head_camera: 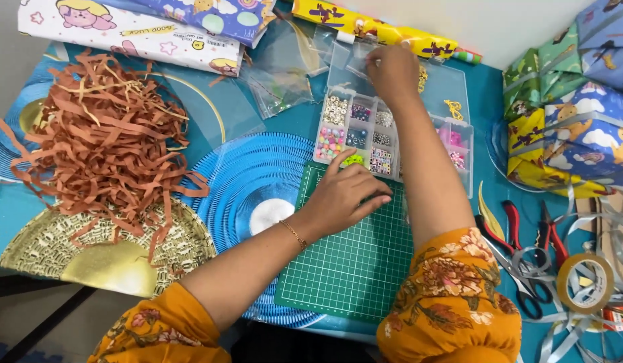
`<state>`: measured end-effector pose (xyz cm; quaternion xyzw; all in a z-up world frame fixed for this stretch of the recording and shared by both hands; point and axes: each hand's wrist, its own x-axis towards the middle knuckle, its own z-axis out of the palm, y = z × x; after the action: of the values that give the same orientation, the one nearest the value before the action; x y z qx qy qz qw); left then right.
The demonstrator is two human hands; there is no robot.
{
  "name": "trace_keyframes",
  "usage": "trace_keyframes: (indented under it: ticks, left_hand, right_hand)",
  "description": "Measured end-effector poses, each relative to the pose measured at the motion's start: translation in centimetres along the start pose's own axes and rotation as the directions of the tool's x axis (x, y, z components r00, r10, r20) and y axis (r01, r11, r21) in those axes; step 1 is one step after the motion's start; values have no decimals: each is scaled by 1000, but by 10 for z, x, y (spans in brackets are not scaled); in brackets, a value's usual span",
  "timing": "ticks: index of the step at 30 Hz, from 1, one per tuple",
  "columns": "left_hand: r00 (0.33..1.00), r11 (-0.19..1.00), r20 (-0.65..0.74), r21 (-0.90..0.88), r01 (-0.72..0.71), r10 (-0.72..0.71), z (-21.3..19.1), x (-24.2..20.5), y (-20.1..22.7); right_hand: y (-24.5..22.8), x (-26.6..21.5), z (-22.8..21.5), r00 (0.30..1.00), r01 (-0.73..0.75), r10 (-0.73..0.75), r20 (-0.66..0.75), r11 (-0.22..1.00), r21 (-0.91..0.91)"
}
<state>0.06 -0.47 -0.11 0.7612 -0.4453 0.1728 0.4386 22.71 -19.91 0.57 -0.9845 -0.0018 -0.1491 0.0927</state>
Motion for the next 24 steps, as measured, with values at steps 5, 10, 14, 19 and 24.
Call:
trace_keyframes:
  ticks: [5,10,14,19,24]
  left_hand:
    - [1000,1000,-26,2,13,-13,3,-1,-2]
    - [963,993,-247,26,114,-104,8,-1,-8]
    - [946,993,-302,-6,120,-116,2,0,-3]
    - [954,992,-273,-7,126,-123,10,-5,-14]
    - [952,987,-263,-22,159,-159,2,-3,-10]
  right_hand:
    - [-4,-34,-60,995,61,-22,-95,897,437]
    - [-25,-140,-147,981,94,-153,121,915,393]
    - [-48,-206,-169,898,-40,-158,411,900,434]
    - [-46,-217,-158,882,-5,-222,416,878,479]
    - [-32,-212,-152,915,6,-207,347,866,500]
